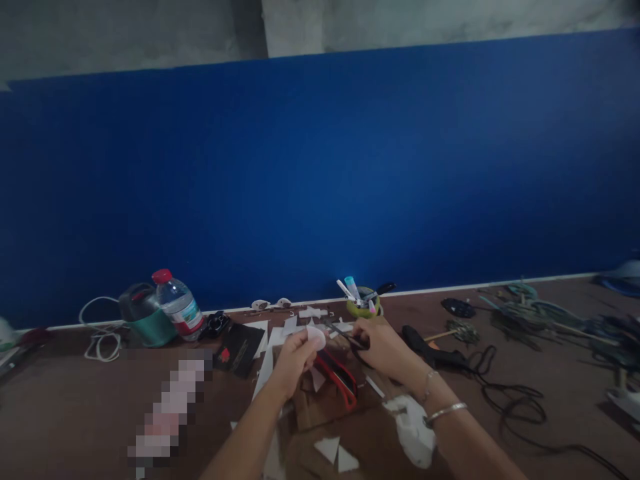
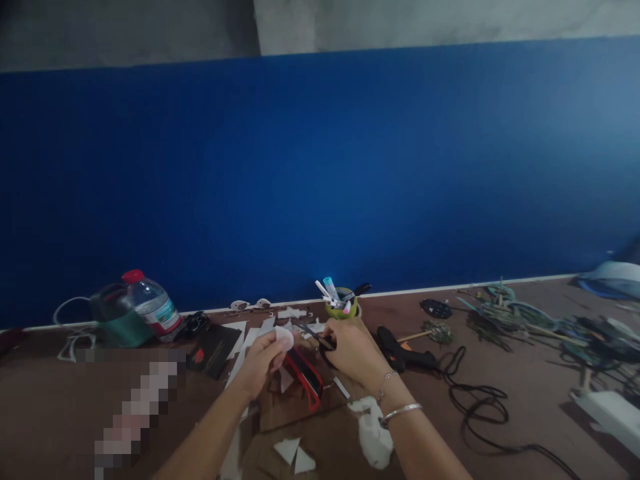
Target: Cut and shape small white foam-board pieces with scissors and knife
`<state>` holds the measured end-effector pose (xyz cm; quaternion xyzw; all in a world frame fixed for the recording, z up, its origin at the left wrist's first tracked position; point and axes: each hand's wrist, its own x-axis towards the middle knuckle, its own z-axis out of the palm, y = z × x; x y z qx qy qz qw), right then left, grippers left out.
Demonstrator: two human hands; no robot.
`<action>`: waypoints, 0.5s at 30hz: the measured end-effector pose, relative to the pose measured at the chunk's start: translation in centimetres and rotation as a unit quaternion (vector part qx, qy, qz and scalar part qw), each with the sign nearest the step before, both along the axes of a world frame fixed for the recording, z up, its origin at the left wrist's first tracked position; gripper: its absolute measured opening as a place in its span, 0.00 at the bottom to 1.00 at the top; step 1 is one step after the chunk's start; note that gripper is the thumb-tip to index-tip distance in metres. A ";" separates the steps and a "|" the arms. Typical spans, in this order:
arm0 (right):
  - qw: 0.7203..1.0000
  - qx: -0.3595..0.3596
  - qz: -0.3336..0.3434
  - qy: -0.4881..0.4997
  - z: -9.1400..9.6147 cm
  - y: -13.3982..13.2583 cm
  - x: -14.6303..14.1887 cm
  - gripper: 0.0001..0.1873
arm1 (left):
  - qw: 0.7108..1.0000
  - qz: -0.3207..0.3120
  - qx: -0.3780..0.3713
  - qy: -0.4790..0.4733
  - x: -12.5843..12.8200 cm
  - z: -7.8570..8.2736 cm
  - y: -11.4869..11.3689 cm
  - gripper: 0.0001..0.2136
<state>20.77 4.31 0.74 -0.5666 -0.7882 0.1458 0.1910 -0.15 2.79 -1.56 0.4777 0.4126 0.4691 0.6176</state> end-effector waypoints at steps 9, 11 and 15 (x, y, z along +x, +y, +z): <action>0.995 -0.045 -0.009 -0.083 0.8 -1.3 -0.8 0.11 | 0.997 0.051 -0.019 -0.053 0.4 0.0 0.1 0.20; 0.994 -0.067 -0.002 -0.084 0.7 -1.3 -0.8 0.14 | 0.996 0.042 -0.022 -0.070 0.6 0.0 0.0 0.20; 0.993 -0.085 0.022 -0.073 0.2 -0.9 -0.4 0.20 | 0.995 0.019 -0.028 -0.096 0.7 0.3 -0.2 0.20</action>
